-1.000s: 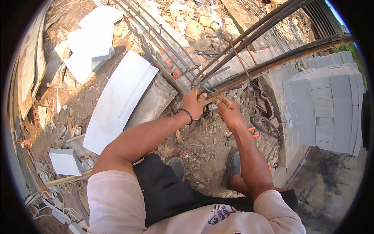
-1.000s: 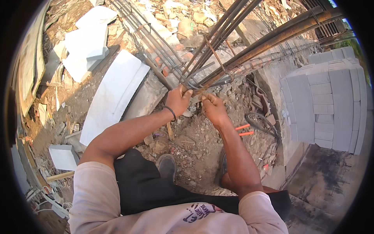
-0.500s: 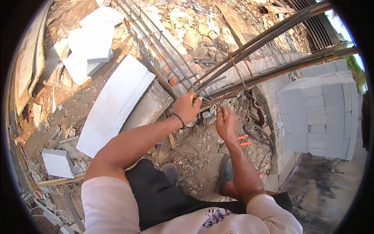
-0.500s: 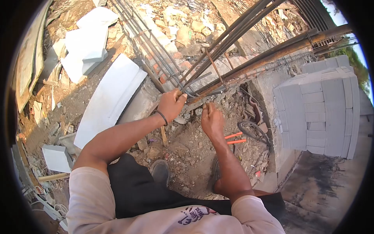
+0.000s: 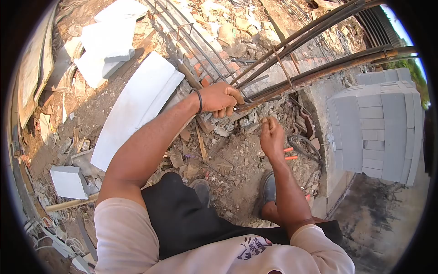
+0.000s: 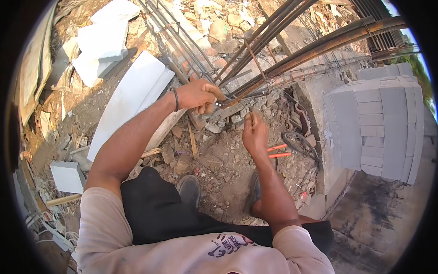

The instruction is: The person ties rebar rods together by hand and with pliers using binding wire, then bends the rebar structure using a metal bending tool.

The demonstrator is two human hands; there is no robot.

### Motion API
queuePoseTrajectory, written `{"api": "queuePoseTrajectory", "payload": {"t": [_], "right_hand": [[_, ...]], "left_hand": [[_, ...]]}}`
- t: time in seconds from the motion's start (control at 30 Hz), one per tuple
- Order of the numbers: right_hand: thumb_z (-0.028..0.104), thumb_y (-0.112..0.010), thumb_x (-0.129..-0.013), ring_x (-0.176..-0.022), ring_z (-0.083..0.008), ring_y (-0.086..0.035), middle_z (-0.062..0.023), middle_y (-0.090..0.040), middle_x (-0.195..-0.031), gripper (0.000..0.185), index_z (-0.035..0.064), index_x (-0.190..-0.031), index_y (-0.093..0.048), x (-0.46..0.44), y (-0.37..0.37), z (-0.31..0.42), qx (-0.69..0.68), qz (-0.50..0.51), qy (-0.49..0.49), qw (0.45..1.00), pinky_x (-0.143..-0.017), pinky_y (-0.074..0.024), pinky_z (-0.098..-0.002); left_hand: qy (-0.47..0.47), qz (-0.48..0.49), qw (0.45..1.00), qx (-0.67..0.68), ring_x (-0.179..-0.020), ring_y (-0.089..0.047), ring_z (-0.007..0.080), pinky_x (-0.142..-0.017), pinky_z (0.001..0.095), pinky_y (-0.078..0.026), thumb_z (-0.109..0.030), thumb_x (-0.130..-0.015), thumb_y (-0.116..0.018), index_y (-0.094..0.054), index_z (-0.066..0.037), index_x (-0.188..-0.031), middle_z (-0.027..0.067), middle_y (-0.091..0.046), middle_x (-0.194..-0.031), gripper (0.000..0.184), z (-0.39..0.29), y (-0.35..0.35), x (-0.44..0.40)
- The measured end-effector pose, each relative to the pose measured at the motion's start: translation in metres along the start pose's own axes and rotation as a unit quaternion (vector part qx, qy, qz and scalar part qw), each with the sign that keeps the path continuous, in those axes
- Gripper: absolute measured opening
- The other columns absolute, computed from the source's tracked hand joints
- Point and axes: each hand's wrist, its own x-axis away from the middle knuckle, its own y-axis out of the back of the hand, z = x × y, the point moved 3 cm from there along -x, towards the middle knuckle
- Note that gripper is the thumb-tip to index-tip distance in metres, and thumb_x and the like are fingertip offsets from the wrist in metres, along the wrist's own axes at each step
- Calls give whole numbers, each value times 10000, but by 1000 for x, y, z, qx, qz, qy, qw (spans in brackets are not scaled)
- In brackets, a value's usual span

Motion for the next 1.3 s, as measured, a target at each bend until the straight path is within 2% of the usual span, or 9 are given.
{"api": "queuePoseTrajectory", "payload": {"t": [0.07,0.23,0.3,0.57,0.7,0.83,0.97,1.13,1.3], "right_hand": [[205,-505,-994,-684,-450,-574,-245,-578,-724,230,4,-944,-607,0,6,-1,39,-23,13,999,-624,-440,-471],[193,-504,-996,-654,-454,-576,-231,-580,-707,217,5,-935,-593,3,36,-19,78,-65,-4,995,-595,-432,-503],[184,-507,-996,-658,-451,-589,-223,-591,-710,189,19,-953,-589,4,31,-8,100,-72,54,991,-583,-435,-521],[162,-521,-992,-680,-426,-623,-201,-622,-749,149,35,-1023,-594,13,-4,4,150,-83,86,981,-573,-450,-514],[175,-514,-1008,-634,-340,-595,-186,-608,-745,193,8,-1029,-607,18,0,1,61,-107,66,990,-590,-456,-434],[178,-509,-1013,-629,-270,-566,-180,-608,-761,223,-16,-1004,-619,10,-5,-5,34,-129,60,989,-614,-454,-375],[185,-521,-1010,-625,-279,-551,-175,-600,-757,221,-13,-995,-617,-6,-9,2,0,-84,24,996,-618,-452,-367],[156,-566,-960,-624,-370,-646,-193,-658,-764,157,35,-1022,-646,-26,1,5,135,-27,190,972,-548,-469,-452],[154,-598,-928,-615,-369,-645,-170,-664,-729,131,59,-1002,-649,-42,17,18,219,9,221,950,-552,-484,-453]], "left_hand": [[57,66,996,-19,-520,-595,130,-482,286,-497,-66,-886,-493,-578,36,-1318,99,-691,-754,452,11,11,11],[106,28,993,-45,-556,-612,143,-491,296,-504,-95,-862,-517,-550,7,-1362,94,-690,-769,511,47,-7,18],[66,-54,996,17,-554,-609,147,-494,294,-506,-86,-854,-522,-498,-5,-1411,89,-688,-789,563,48,-13,7],[53,-31,964,259,-508,-582,181,-441,354,-484,-95,-934,-512,-383,10,-1468,136,-669,-789,559,78,-36,-26],[39,-32,959,278,-495,-570,132,-441,298,-485,-197,-993,-546,-560,-11,-1198,88,-652,-766,278,75,-35,-35],[32,-83,973,213,-486,-570,124,-435,291,-486,-229,-996,-567,-592,-3,-1079,81,-654,-748,242,73,-38,-41],[21,-108,971,211,-496,-589,130,-440,284,-505,-202,-981,-575,-607,20,-1021,95,-670,-764,228,70,-37,-38],[19,-82,962,260,-590,-641,147,-474,290,-534,-139,-944,-587,-579,37,-1114,125,-687,-867,244,78,-14,-43],[31,-99,947,303,-604,-646,150,-508,294,-545,-133,-953,-581,-563,37,-1165,116,-685,-870,272,79,-22,-37]]}}
